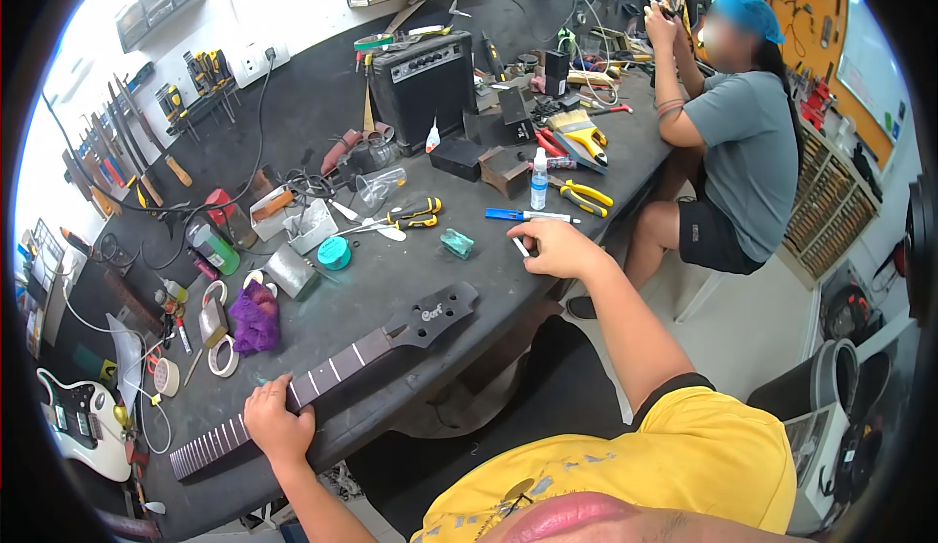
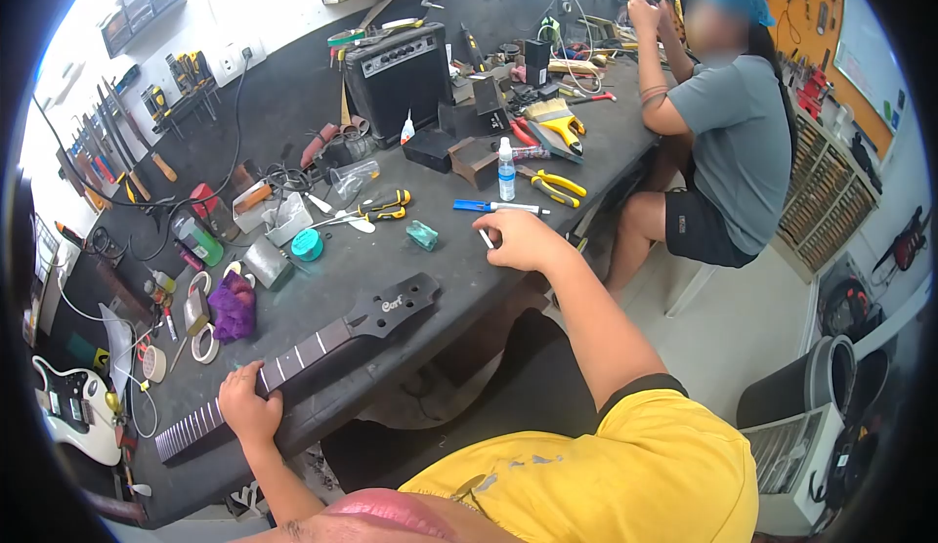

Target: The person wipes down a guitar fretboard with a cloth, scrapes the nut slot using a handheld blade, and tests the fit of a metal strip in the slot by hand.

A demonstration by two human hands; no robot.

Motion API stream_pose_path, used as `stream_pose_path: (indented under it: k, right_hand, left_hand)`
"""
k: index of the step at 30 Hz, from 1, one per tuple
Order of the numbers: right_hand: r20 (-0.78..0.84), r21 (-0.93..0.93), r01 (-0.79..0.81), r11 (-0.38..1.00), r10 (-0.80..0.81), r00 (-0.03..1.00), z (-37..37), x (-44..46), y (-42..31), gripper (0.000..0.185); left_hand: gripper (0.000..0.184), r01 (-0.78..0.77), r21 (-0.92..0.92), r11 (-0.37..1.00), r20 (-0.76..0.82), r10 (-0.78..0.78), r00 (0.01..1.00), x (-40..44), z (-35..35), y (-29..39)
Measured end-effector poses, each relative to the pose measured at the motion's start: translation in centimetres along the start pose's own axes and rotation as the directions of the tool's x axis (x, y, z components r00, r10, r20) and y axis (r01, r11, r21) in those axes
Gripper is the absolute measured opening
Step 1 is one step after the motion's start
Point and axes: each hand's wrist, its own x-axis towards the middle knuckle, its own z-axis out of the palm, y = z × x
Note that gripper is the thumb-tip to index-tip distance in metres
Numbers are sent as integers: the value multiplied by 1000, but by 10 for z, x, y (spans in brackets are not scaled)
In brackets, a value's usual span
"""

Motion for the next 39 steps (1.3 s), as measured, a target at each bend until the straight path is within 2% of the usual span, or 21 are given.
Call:
stream_pose_path:
  k: [4, 7, 9, 10, 11, 12, 14, 15, 16, 17, 19, 23, 28, 36, 39]
  right_hand:
    - [107, 112, -127, 985, 116, 988, -10, 2, 0, 61]
    - [-125, -82, 118, 990, -128, 984, 8, 1, 13, 58]
    - [-191, -123, 213, 969, -234, 953, 15, 4, 31, 52]
    - [-206, -137, 261, 955, -286, 936, 14, 4, 20, 49]
    - [-155, -53, 85, 995, -93, 984, 10, -3, 14, 46]
    - [-141, -18, -32, 999, 29, 990, 10, -3, 7, 50]
    - [-148, 20, -146, 989, 147, 978, 12, -9, -25, 46]
    - [-224, 57, 17, 998, -4, 975, 24, -7, -30, 44]
    - [-234, 155, 115, 981, -77, 969, 36, -7, -42, 44]
    - [-239, 109, 237, 965, -206, 949, 46, -7, -58, 44]
    - [-151, 221, 357, 907, -330, 932, 68, -7, -95, 42]
    - [-131, 269, 525, 807, -510, 850, 104, 7, -132, 38]
    - [-95, 240, 563, 791, -558, 824, 127, 17, -159, 43]
    - [-154, 179, 626, 759, -607, 779, 139, 19, -154, 42]
    - [-146, 195, 628, 753, -611, 778, 139, 20, -151, 44]
  left_hand:
    - [51, -22, 6, 1000, -19, 22, 1000, -1, 2, -3]
    - [52, -20, -2, 1000, -7, 20, 1000, 0, 1, -3]
    - [54, -10, 1, 1000, 13, 10, 1000, -1, 0, -4]
    - [56, -67, -6, 998, -14, 66, 998, 1, 2, -6]
    - [57, -57, 28, 998, -4, 57, 998, -1, 4, -9]
    - [56, -62, 23, 998, -7, 62, 998, -1, 8, -13]
    - [54, -6, 4, 1000, 46, 6, 999, -2, 4, -9]
    - [53, -4, 47, 999, 55, 2, 998, -1, 1, -7]
    - [53, -13, 40, 999, 65, 10, 998, -1, 1, -7]
    - [53, -32, 33, 999, 51, 30, 998, -1, 2, -9]
    - [54, 25, 32, 999, 76, -27, 997, 0, 0, -5]
    - [53, 31, 26, 999, 75, -33, 997, 0, 0, -5]
    - [52, -11, -3, 1000, 33, 11, 999, 0, -1, -7]
    - [50, -16, 0, 1000, 7, 16, 1000, 1, 0, -7]
    - [54, 4, -17, 1000, 43, -3, 999, 1, 0, -8]
